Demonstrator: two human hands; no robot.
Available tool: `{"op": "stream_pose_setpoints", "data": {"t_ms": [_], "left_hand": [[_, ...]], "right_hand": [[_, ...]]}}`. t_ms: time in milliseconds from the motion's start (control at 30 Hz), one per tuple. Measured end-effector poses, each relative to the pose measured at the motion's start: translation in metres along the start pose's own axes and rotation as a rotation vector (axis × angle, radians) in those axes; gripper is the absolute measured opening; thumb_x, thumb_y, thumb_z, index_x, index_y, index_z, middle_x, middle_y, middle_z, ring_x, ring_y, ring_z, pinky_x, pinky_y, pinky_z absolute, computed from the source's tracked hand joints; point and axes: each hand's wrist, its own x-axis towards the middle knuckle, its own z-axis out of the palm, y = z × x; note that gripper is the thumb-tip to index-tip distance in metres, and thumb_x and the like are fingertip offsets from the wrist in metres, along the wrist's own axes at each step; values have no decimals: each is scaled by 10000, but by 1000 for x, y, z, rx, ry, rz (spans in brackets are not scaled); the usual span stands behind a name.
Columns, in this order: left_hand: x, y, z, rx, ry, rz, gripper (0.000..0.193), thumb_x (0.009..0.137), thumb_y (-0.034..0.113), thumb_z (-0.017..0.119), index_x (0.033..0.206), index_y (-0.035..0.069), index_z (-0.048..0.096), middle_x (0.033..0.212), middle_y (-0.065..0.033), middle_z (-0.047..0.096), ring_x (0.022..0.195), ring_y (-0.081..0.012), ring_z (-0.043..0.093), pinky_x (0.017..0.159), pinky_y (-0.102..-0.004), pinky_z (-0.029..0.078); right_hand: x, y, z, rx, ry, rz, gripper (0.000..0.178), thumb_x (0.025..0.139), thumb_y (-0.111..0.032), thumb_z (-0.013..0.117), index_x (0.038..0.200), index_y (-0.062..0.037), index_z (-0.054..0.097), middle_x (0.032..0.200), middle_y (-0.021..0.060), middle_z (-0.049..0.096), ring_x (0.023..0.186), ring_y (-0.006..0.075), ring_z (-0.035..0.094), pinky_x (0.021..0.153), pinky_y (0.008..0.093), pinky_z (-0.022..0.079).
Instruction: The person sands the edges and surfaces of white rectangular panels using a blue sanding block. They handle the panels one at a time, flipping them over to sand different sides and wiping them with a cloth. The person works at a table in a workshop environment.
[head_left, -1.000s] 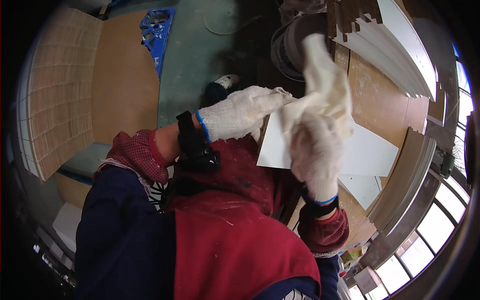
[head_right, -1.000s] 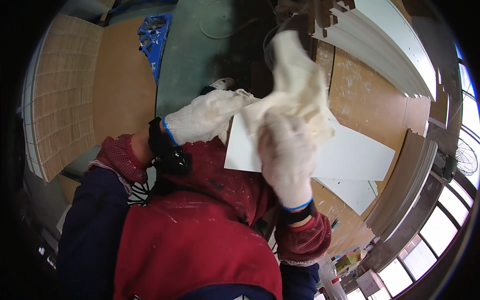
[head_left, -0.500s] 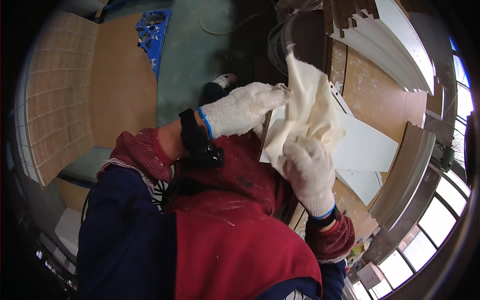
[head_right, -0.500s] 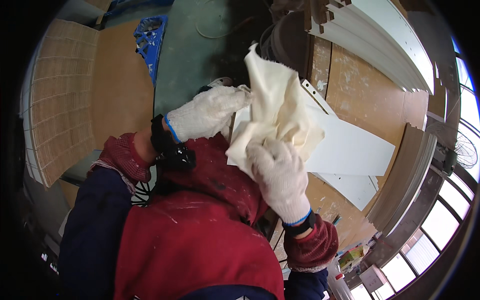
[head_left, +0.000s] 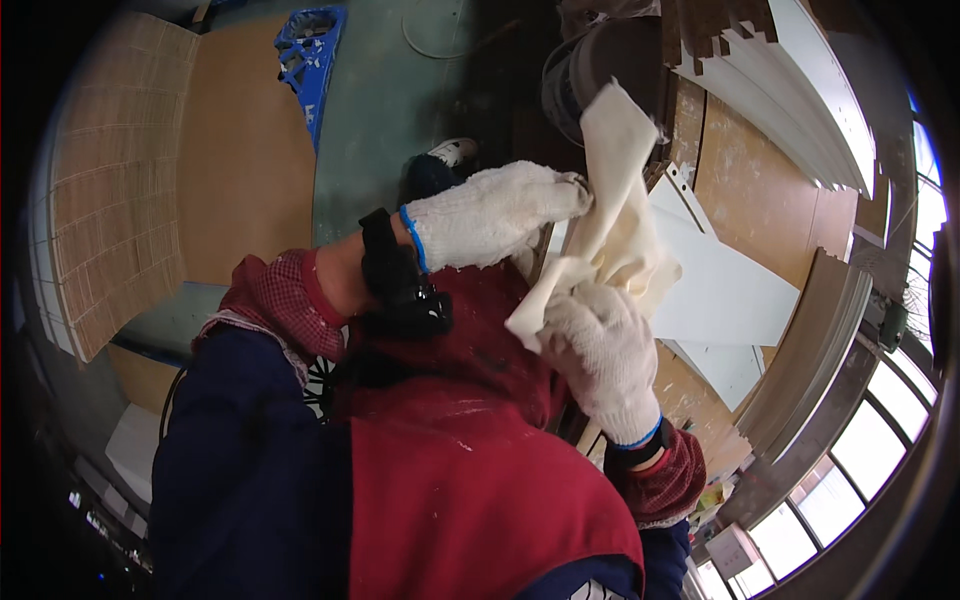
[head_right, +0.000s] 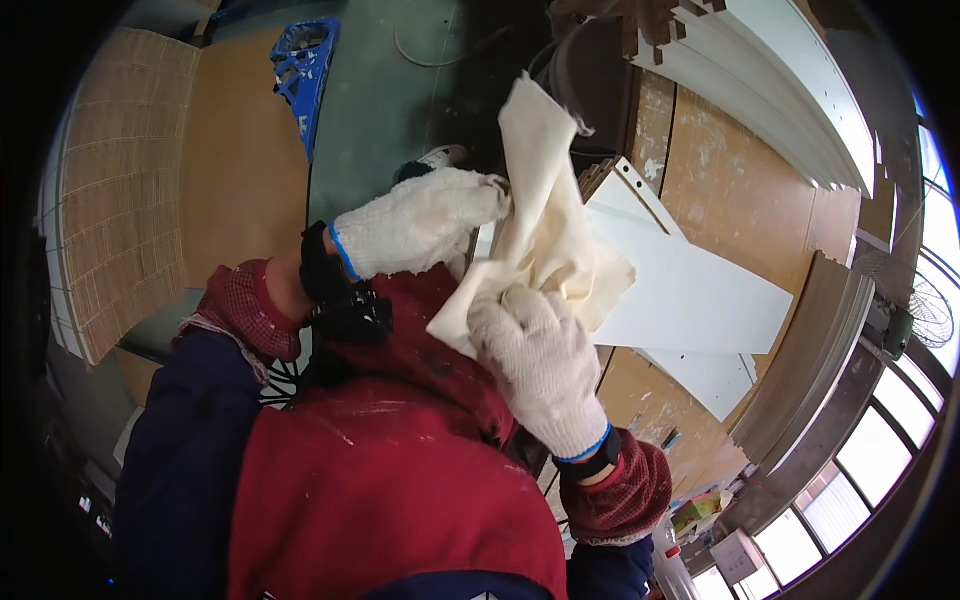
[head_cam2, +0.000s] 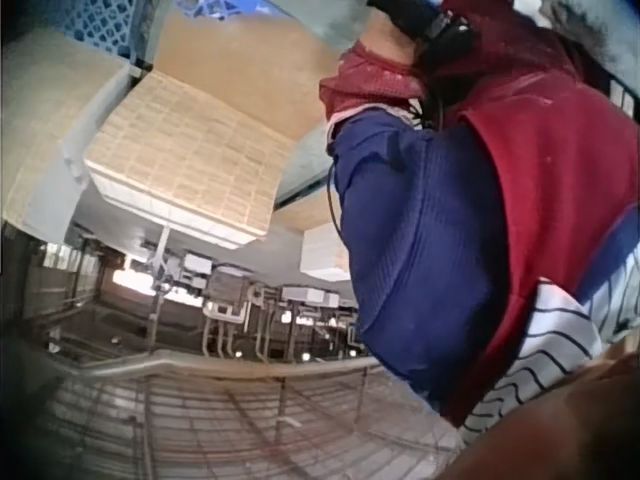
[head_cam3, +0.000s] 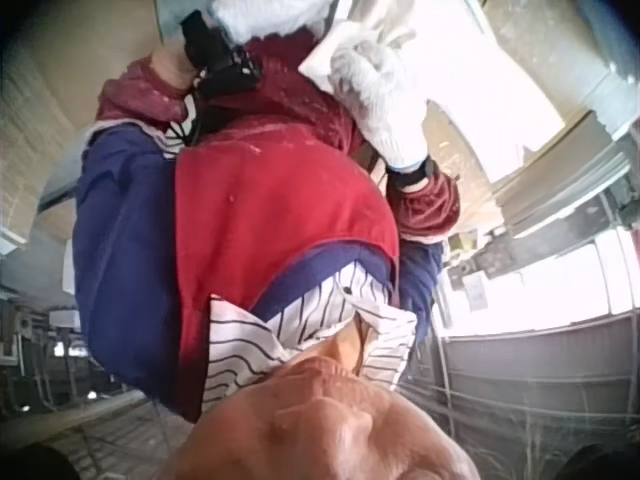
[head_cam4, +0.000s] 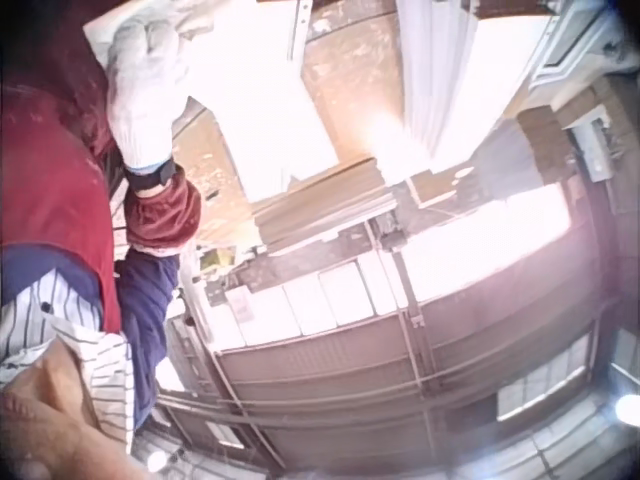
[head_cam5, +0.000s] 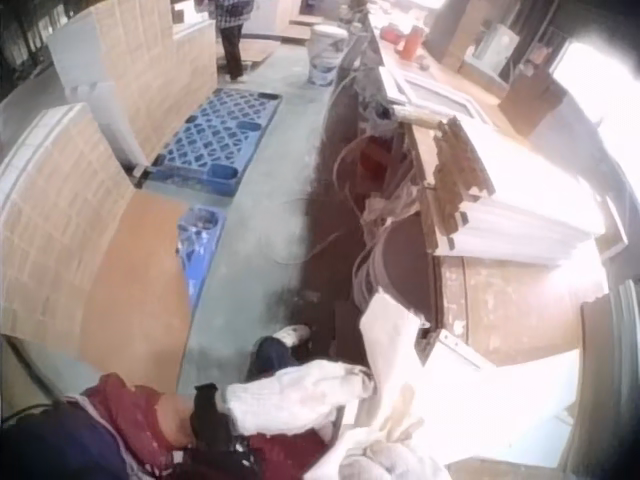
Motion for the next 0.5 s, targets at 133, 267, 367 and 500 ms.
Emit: {"op": "stream_pose_setpoints", "data": {"t_ms": [133,267,367,500], "left_hand": [[-8,11,2,-554,-138,-305,268,960,251,468,1063,17,552,894,-144,603,738,-253,620,636,-381,506],[-5,8,2,-509,-81,-3,347,1010,285,424,1101,-25,553,878,-96,625,678,-185,652,611,-280,537],[-2,16,-3,-773,-137,-198,336,1017,245,411,1149,-31,549,920,-98,632,739,-172,672,633,-270,557],[0,13,2,-775,-79,-143,362,996,242,447,1234,-23,514,983,-137,630,805,-200,668,647,-294,556]], "right_hand": [[43,28,-7,-51,185,127,226,753,-44,622,963,-124,609,884,104,578,835,305,567,707,392,474],[26,92,-24,-98,365,265,144,886,-34,537,997,-36,629,873,100,625,685,205,573,632,305,477],[-21,130,-21,74,459,561,109,868,-62,564,945,-47,641,818,94,634,699,202,581,642,320,485],[-27,110,-14,-113,394,427,119,830,-60,575,932,-61,637,820,86,620,729,214,585,639,334,481]]}}
